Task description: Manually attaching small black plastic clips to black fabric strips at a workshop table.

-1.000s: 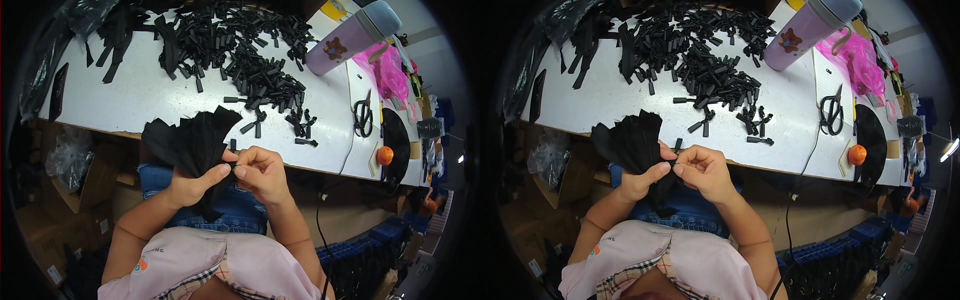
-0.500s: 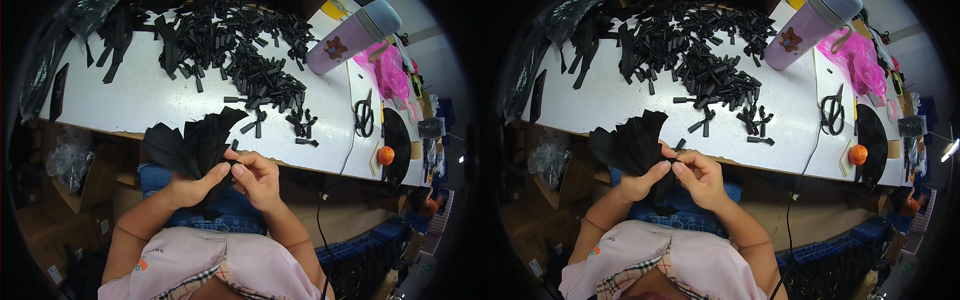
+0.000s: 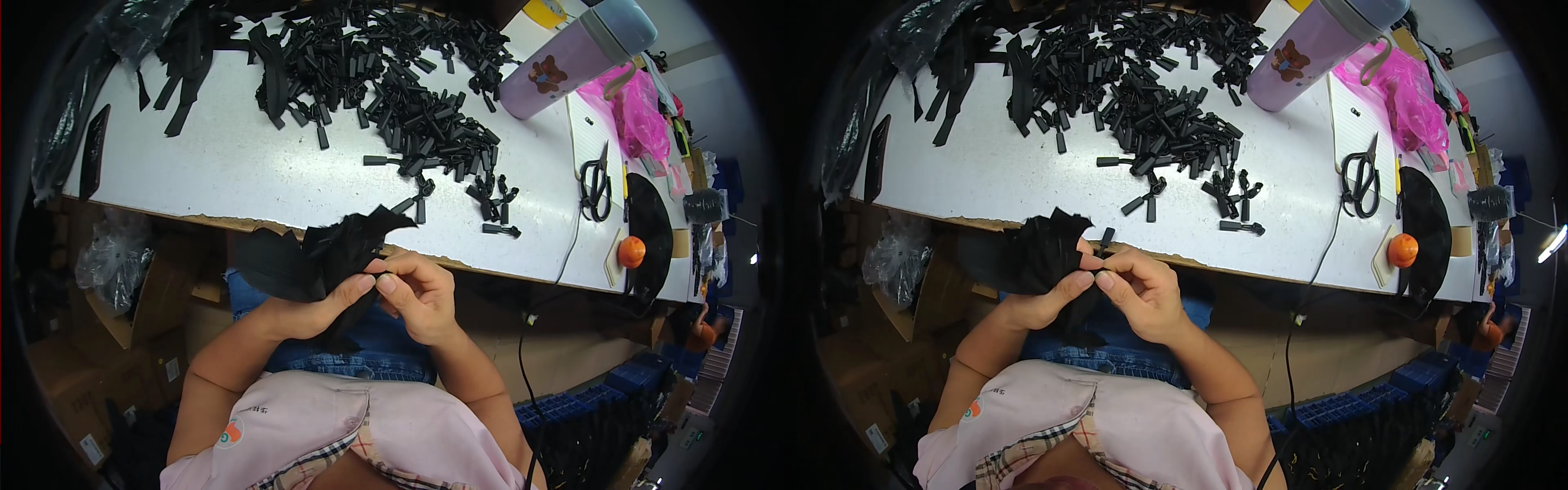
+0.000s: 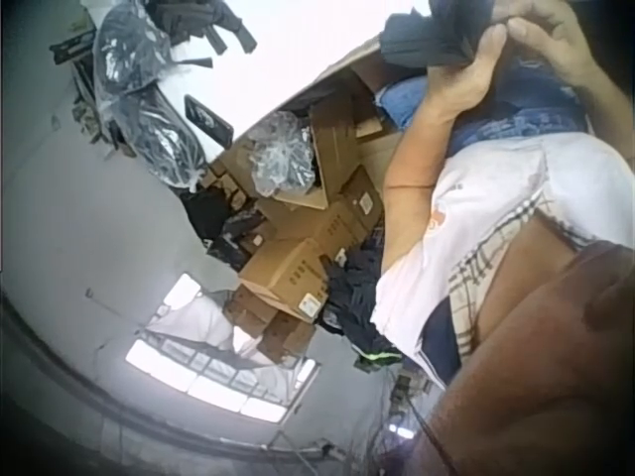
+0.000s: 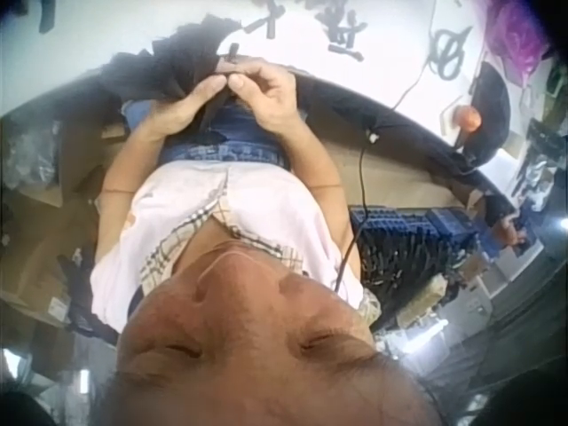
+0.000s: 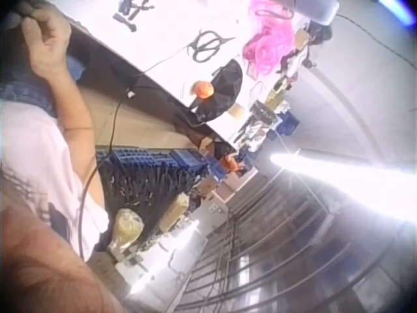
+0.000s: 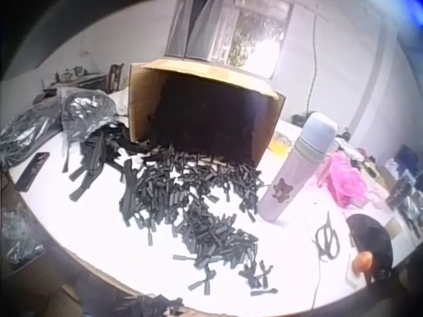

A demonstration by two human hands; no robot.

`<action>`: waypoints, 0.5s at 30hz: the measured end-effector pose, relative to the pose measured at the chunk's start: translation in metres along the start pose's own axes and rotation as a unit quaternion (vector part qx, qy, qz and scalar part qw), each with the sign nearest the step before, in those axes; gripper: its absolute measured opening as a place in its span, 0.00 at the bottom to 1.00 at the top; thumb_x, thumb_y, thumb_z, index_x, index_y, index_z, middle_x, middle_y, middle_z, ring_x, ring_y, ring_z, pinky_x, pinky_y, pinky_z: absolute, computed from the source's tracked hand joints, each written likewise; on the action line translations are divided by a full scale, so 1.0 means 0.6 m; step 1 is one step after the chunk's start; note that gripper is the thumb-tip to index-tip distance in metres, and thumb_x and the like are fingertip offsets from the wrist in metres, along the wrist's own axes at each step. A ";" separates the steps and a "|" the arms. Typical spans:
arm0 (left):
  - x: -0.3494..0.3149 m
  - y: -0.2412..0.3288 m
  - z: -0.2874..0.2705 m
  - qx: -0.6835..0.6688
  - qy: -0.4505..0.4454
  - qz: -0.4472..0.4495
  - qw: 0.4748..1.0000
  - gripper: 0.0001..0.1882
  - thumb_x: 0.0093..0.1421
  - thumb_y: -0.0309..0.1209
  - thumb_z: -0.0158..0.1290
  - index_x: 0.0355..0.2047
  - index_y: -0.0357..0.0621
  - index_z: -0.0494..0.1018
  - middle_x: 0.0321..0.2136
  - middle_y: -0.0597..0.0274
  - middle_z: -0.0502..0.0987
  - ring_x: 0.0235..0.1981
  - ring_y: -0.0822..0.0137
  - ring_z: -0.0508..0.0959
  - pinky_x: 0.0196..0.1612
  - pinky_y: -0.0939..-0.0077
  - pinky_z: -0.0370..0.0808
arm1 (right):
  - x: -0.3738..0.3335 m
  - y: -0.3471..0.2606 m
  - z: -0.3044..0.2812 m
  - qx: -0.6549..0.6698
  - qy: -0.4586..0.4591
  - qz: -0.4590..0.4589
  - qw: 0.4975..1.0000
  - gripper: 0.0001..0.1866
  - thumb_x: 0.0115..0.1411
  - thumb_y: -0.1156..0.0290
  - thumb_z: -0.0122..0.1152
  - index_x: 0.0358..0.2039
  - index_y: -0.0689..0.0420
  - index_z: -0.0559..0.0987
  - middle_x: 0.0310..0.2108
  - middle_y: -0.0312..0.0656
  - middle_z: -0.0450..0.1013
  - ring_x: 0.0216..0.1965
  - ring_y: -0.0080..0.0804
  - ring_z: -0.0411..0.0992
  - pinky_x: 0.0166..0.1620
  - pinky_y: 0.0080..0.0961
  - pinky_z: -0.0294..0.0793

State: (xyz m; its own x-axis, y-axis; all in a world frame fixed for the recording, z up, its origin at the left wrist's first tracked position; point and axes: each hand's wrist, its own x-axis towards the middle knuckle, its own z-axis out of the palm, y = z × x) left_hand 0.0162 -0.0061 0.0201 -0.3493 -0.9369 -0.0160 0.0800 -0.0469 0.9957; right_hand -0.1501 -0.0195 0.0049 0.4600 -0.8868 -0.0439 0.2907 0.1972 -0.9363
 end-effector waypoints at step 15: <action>-0.006 -0.008 0.015 0.164 0.111 0.083 0.977 0.10 0.55 0.36 0.48 0.27 0.41 0.66 0.25 0.66 0.66 0.24 0.77 0.65 0.27 0.84 0.63 | 0.023 -0.039 -0.006 -0.244 -0.065 -0.118 0.960 0.05 0.42 0.81 0.59 0.22 0.64 0.72 0.17 0.35 0.66 0.15 0.15 0.60 0.18 0.12 0.58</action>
State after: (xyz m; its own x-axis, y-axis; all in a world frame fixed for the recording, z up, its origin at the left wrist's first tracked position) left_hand 0.0086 0.0003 0.0160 -0.1440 -0.9759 0.1642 -0.1986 0.1910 0.9613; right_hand -0.1534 -0.0375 0.0247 0.5403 -0.8164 0.2038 -0.0126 -0.2500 -0.9682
